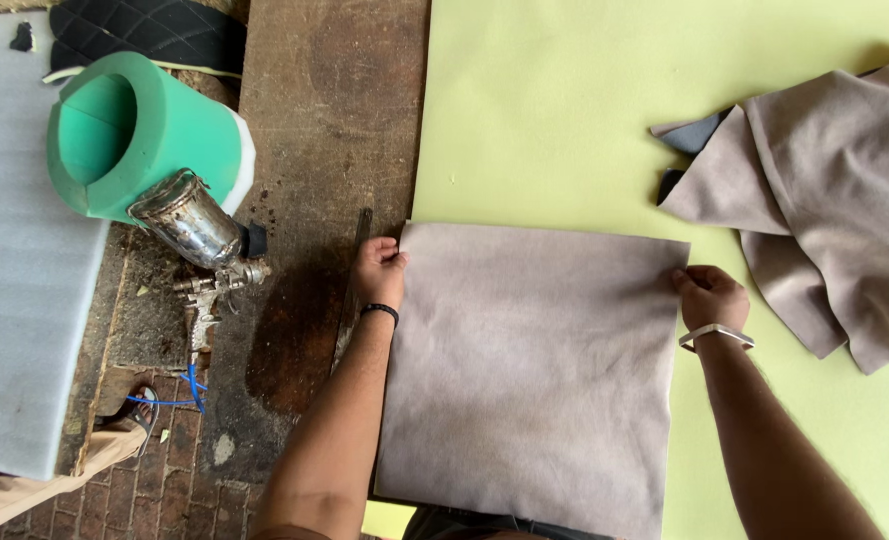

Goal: The person uses a spray gun to apply adhesive to a gray fabric piece, then places it onto a beige fabric sheet and presses it down. They repeat this process with additional fabric pieces, aligning and smoothing each layer on a wooden workbench.

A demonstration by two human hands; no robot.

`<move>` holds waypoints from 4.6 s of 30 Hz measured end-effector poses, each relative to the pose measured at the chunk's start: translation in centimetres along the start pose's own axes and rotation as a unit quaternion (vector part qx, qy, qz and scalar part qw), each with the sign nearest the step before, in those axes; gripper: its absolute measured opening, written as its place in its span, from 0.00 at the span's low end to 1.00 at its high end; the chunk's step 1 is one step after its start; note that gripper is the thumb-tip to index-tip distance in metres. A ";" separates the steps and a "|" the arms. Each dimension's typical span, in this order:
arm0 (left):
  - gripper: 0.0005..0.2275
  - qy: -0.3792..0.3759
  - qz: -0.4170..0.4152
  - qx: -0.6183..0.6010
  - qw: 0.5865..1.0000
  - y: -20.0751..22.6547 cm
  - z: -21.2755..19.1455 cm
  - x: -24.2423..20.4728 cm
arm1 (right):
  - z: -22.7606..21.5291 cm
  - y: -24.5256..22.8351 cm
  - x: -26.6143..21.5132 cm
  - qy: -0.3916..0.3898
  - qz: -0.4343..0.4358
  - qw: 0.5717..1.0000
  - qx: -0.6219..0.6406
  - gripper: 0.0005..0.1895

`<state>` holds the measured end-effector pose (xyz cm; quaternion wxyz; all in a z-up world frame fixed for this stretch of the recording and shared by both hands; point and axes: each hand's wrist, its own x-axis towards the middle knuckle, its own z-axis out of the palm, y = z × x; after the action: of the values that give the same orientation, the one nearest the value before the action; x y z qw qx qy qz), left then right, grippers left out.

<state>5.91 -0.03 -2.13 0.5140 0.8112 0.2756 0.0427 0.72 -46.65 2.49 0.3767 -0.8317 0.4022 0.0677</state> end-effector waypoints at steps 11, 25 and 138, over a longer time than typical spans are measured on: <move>0.12 -0.008 -0.003 0.012 1.000 -1.7 1.0 1.3 | 0.0 -1.3 0.4 0.000 0.050 0.999 0.013 0.13; 0.31 -0.268 0.312 0.386 0.826 2.6 0.1 -13.6 | -0.1 -0.4 0.4 -0.009 0.015 1.000 0.002 0.14; 0.36 -0.090 0.203 0.448 0.866 1.4 3.9 -4.5 | 7.1 -11.3 2.4 -0.163 -0.564 0.753 -0.299 0.20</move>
<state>4.07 -5.84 -1.78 0.0973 0.9926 0.0472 -0.0552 11.83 -38.79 2.95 0.1382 -0.9543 -0.2476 0.0942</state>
